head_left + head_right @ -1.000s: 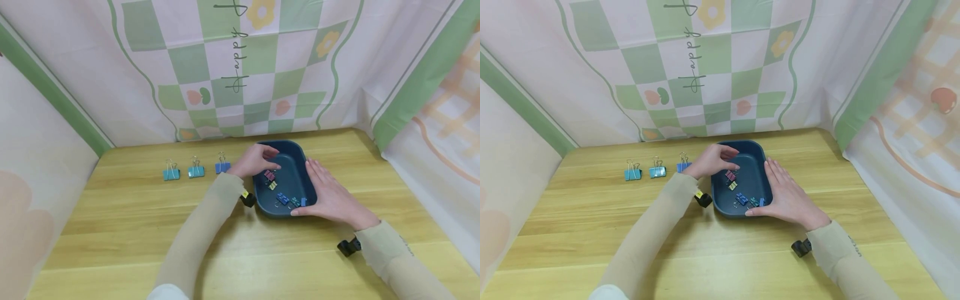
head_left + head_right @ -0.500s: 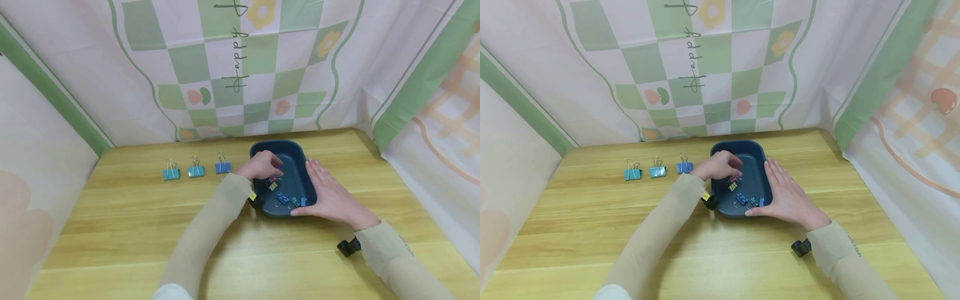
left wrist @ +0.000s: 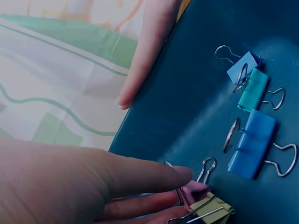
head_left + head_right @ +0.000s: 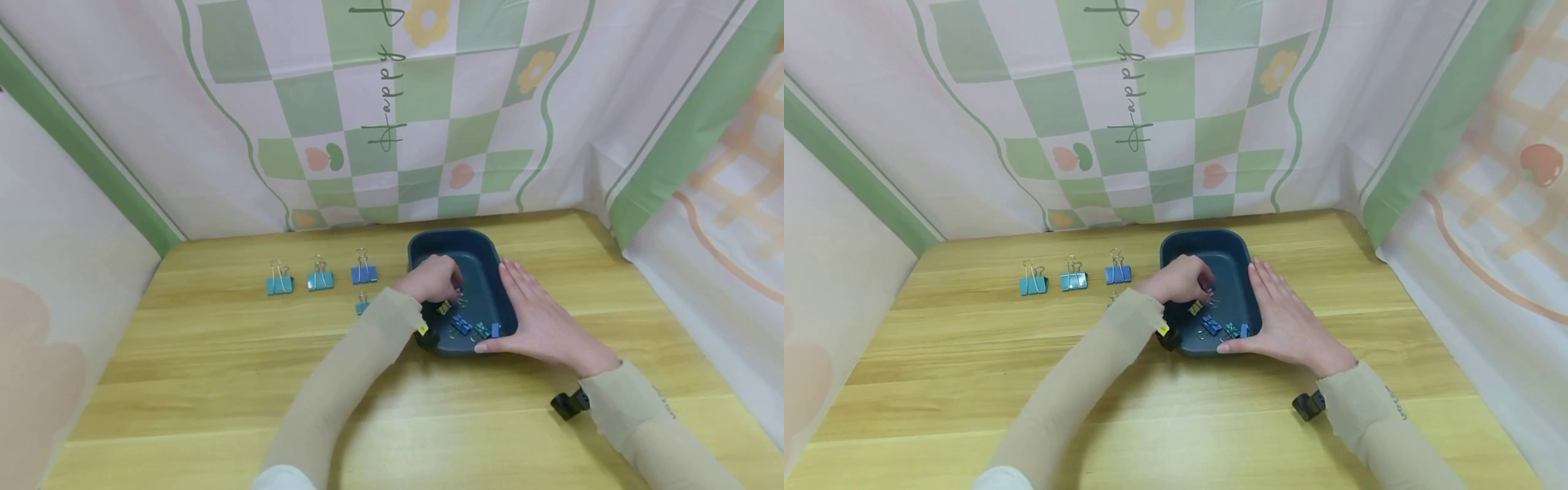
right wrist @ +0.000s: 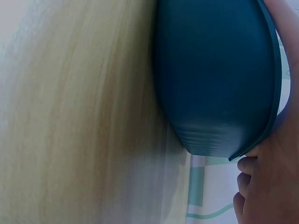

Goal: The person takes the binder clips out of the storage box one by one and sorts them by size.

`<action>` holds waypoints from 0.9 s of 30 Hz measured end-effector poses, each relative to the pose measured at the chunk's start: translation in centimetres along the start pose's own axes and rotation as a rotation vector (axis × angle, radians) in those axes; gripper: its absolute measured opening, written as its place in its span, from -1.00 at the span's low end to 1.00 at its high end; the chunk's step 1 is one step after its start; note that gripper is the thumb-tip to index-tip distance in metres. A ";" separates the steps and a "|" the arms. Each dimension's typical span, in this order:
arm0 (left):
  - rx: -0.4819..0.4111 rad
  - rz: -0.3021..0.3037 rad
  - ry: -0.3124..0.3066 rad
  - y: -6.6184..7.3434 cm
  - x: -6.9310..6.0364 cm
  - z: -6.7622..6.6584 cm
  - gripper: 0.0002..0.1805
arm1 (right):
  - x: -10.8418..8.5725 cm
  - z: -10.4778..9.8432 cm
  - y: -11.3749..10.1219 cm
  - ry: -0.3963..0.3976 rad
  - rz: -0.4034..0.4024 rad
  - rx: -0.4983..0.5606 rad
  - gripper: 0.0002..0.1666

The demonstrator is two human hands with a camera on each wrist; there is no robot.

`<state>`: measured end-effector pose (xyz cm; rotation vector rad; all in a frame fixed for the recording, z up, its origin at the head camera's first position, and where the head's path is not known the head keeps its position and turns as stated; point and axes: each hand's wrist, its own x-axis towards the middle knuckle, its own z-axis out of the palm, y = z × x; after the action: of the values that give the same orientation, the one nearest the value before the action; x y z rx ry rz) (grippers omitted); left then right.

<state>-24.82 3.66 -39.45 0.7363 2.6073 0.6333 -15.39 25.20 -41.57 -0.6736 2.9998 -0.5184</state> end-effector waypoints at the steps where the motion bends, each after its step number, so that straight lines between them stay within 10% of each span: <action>1: -0.007 -0.005 0.005 0.0 0.0 0.0 -0.68 | 0.0 0.0 0.0 0.000 0.000 0.000 0.66; 14: -0.095 0.003 0.007 0.3 0.2 0.5 -0.90 | 0.0 0.1 0.1 0.004 0.003 0.003 0.66; 27: -0.069 0.032 -0.015 -0.1 0.3 0.4 -0.57 | 0.0 0.1 0.0 0.008 -0.001 0.005 0.66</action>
<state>-24.97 3.85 -39.91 0.7600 2.5513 0.7211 -15.37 25.16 -41.63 -0.6741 3.0045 -0.5302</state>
